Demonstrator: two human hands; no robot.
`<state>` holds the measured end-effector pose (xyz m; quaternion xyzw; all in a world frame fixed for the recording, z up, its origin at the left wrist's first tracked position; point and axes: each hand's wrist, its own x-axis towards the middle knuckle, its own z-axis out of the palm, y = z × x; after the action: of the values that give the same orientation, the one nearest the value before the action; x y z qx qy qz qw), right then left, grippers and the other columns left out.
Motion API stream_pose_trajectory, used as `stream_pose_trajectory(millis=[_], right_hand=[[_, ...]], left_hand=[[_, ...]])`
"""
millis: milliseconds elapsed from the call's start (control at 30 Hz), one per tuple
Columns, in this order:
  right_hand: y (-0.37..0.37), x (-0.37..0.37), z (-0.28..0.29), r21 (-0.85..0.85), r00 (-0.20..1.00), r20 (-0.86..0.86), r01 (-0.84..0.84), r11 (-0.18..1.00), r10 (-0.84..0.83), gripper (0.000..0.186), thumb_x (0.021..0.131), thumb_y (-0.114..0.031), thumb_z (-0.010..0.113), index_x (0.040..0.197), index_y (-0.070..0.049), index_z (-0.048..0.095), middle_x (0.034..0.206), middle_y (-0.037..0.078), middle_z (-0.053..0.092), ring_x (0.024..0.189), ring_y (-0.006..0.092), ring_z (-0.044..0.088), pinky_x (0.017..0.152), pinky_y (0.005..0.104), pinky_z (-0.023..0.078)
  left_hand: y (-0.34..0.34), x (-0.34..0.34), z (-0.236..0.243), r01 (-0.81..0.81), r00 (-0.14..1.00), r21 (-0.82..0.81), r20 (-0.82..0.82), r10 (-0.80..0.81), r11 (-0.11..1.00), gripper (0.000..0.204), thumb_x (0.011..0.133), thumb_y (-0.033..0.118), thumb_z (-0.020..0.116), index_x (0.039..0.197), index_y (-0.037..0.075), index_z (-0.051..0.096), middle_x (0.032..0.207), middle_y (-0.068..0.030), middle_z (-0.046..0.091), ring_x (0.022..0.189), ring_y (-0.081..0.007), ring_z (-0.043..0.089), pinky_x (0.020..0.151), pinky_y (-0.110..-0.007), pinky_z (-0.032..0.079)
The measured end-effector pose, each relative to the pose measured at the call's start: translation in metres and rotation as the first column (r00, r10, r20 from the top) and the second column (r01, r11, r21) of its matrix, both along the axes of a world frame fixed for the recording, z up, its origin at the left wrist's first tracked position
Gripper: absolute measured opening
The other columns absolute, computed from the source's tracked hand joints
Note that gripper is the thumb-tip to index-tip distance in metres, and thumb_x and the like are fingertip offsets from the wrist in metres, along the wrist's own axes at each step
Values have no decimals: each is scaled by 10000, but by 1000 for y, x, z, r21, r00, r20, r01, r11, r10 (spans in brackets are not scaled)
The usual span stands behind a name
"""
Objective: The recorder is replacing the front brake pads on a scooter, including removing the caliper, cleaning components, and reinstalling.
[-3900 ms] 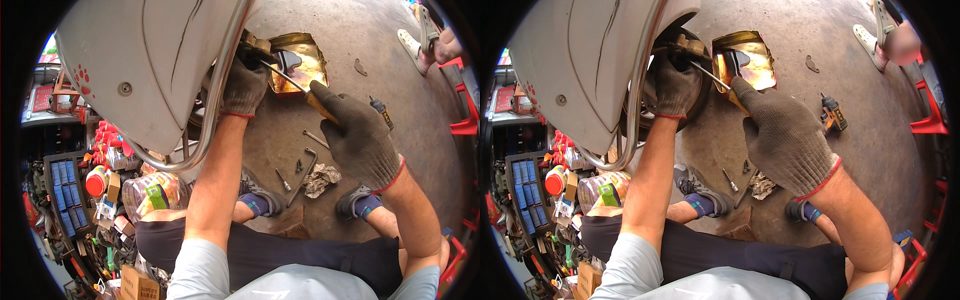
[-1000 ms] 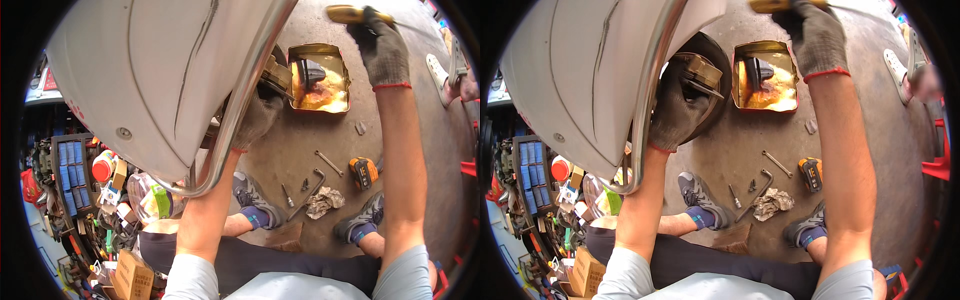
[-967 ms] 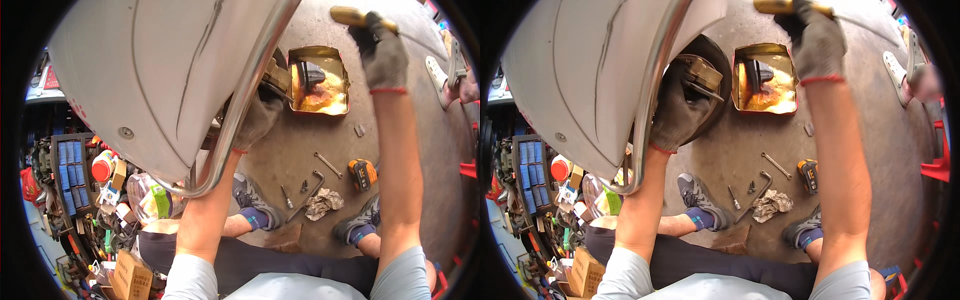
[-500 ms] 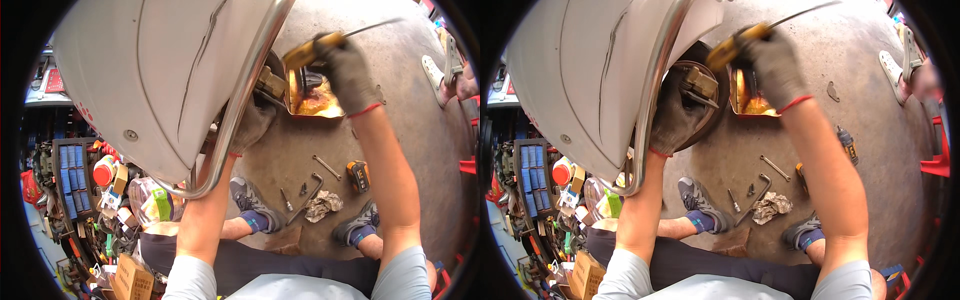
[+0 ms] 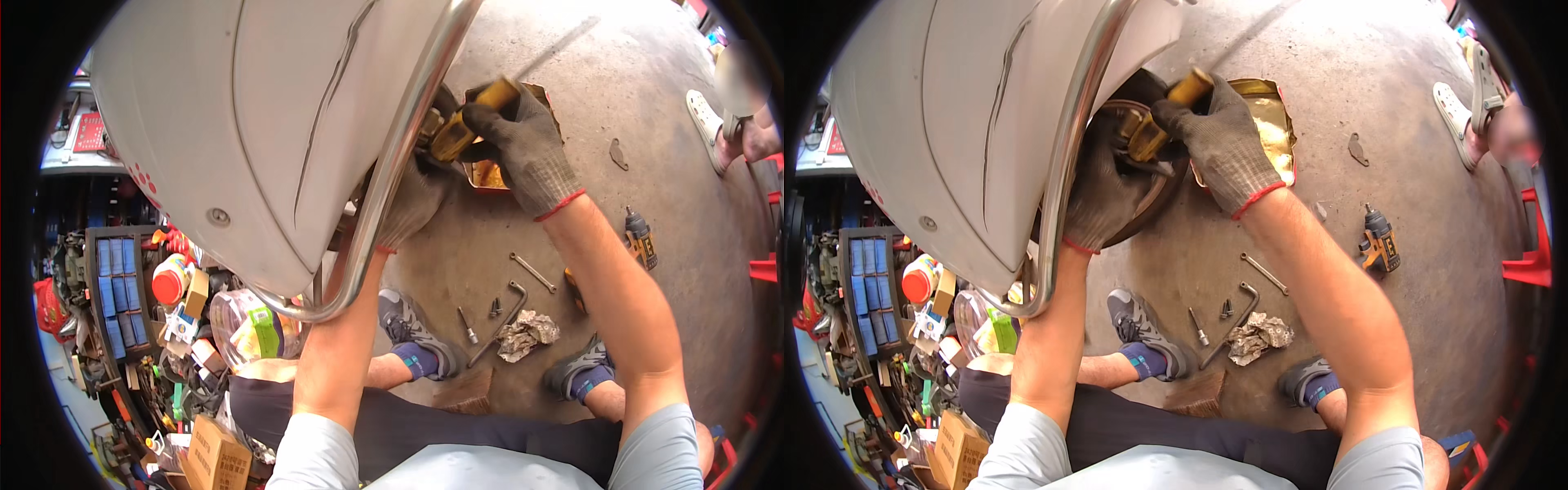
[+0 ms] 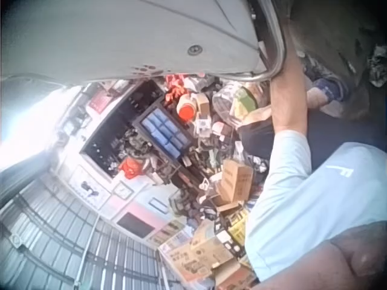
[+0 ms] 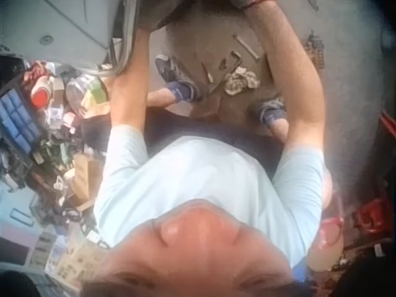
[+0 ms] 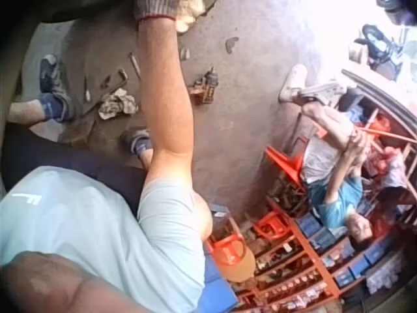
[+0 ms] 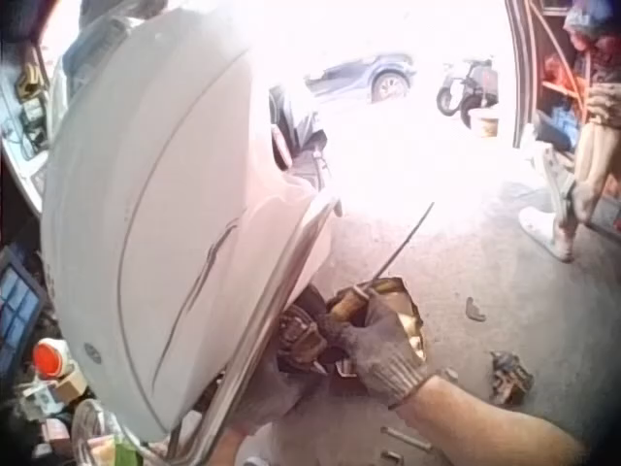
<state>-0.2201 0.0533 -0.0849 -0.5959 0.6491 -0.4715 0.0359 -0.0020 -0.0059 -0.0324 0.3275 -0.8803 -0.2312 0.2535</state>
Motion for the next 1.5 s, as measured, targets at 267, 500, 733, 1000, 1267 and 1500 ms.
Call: stream_pose_trajectory(millis=[267, 500, 733, 1000, 1267, 1500], right_hand=[[39, 0, 46, 159, 316, 928, 151, 976, -200, 245, 939, -178, 682, 1117, -26, 608, 972, 75, 652, 840, 173, 642, 707, 314, 546], [66, 34, -3, 337, 493, 815, 23, 941, -304, 286, 884, -161, 705, 1104, -4, 612, 972, 82, 675, 854, 167, 660, 715, 324, 553], [88, 68, -6, 451, 389, 837, -92, 888, -384, 381, 862, -152, 751, 1154, 25, 584, 996, 115, 673, 887, 181, 666, 775, 337, 571], [108, 87, -4, 435, 362, 851, -81, 897, -380, 403, 872, -154, 746, 1170, 50, 567, 1002, 124, 673, 863, 179, 681, 721, 331, 589], [145, 82, -26, 380, 443, 838, -58, 923, -317, 434, 888, -265, 682, 1165, 48, 566, 997, 184, 673, 922, 277, 671, 853, 400, 513], [166, 84, -20, 368, 538, 787, -17, 930, -301, 374, 918, -231, 659, 1235, -58, 561, 937, 122, 647, 849, 225, 638, 773, 369, 515]], left_hand=[[6, -7, 6, -48, 999, -73, -2, 48, 996, 627, 794, 172, 734, 1334, -22, 481, 1214, -195, 620, 1161, -354, 601, 1020, -423, 467], [8, -15, 12, -109, 994, -79, 21, 111, 991, 652, 798, 200, 717, 1356, -29, 469, 1226, -198, 627, 1195, -345, 592, 1061, -419, 441], [0, -13, 3, -154, 983, 14, 101, 152, 988, 633, 818, 185, 687, 1375, -36, 482, 1267, -198, 617, 1187, -334, 600, 1040, -402, 462], [-10, 1, -10, 210, 881, 647, -450, 145, 733, 552, 900, 210, 702, 1387, 31, 512, 1105, -74, 691, 976, -175, 684, 820, -309, 556], [-5, 2, 5, 321, 774, 785, -540, 330, 530, 360, 870, 150, 638, 1195, -4, 613, 1003, -118, 706, 861, -202, 697, 592, -283, 520], [2, -8, 10, 415, 730, 776, -595, 335, 474, 351, 845, 90, 586, 1131, -112, 605, 981, -184, 677, 883, -256, 663, 780, -319, 565]])
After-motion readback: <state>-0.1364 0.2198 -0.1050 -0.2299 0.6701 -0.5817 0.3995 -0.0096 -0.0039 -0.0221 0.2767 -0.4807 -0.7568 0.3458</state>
